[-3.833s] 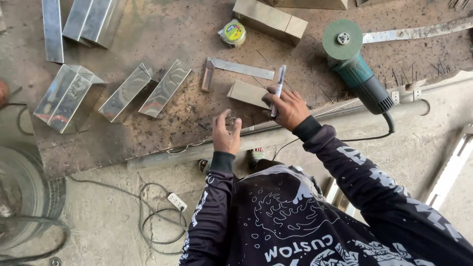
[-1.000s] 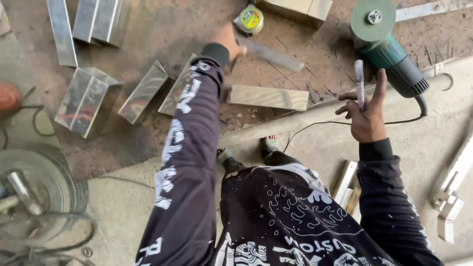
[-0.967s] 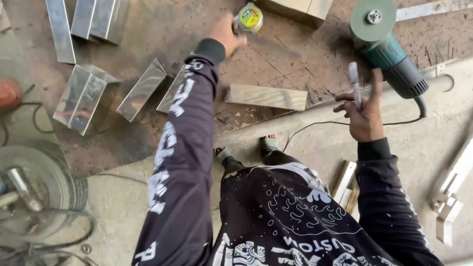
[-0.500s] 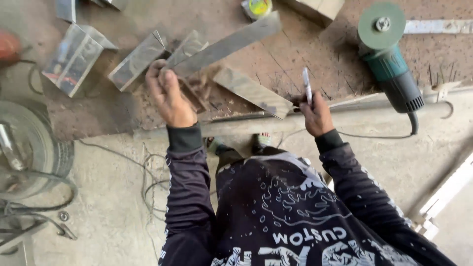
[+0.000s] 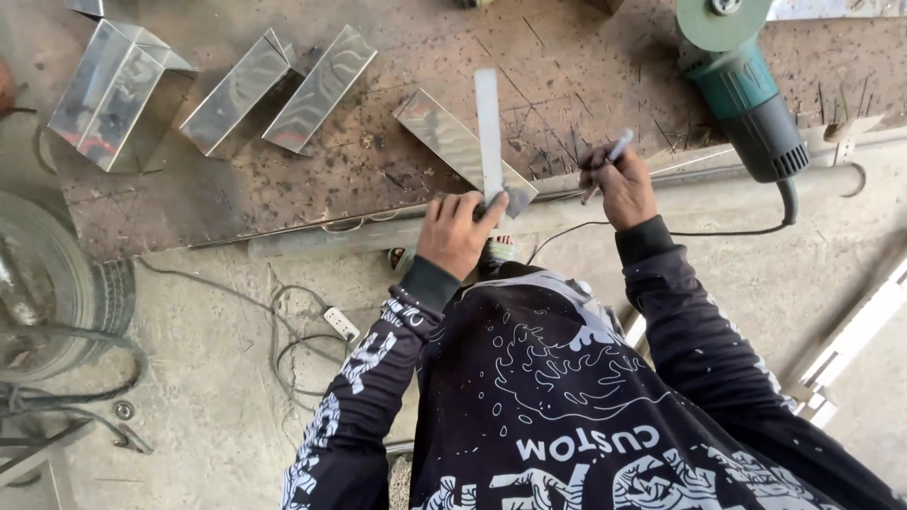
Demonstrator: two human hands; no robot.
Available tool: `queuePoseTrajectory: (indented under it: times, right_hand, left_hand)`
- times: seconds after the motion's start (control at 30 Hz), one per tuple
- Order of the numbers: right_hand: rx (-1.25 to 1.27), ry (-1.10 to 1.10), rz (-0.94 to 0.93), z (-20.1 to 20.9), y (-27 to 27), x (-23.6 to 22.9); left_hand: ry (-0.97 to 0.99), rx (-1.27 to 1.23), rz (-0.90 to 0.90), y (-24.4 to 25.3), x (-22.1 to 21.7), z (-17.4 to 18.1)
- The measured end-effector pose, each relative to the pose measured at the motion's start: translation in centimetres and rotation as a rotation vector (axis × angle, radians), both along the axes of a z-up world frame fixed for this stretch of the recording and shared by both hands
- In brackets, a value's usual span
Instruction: The person uses a ruler and a marker to draw lines on rectangular metal pieces. They repeatedly position the ruler on different pieces and draw straight lines along its edge.
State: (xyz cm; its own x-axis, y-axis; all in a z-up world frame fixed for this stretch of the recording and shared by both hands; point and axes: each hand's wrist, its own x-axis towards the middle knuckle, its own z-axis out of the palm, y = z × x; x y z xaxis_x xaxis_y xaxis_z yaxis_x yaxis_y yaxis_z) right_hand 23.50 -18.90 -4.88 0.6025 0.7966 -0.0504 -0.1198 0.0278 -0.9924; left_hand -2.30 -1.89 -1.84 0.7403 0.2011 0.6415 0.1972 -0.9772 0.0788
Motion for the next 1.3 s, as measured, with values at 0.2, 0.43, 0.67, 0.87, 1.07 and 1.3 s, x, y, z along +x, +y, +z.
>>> queuePoseTrajectory:
  times: [0.2,0.43,0.67,0.87,1.07,1.3]
  right_hand:
    - [-0.425,-0.295,0.117,7.6,2.7,-4.0]
    - [-0.349,-0.476,0.306,5.8,3.2,-4.3]
    - [-0.364,-0.514,0.307,5.1,3.3,-4.1]
    - [-0.354,-0.450,0.312,4.7,2.8,-4.2]
    - [-0.407,-0.424,0.497,8.1,3.7,-3.6]
    - [-0.403,-0.443,0.483,7.9,3.7,-3.6]
  left_hand:
    - [0.140,-0.067,-0.064,0.5,0.1,-1.1]
    - [0.202,-0.001,-0.058,1.7,0.4,0.2]
    - [0.267,-0.137,-0.251,3.1,0.9,0.4]
    - [0.235,-0.143,-0.234,2.4,0.9,-0.2]
    - [0.381,-0.212,-0.254,2.5,0.6,2.0]
    - [0.357,-0.236,-0.242,2.2,0.6,1.8]
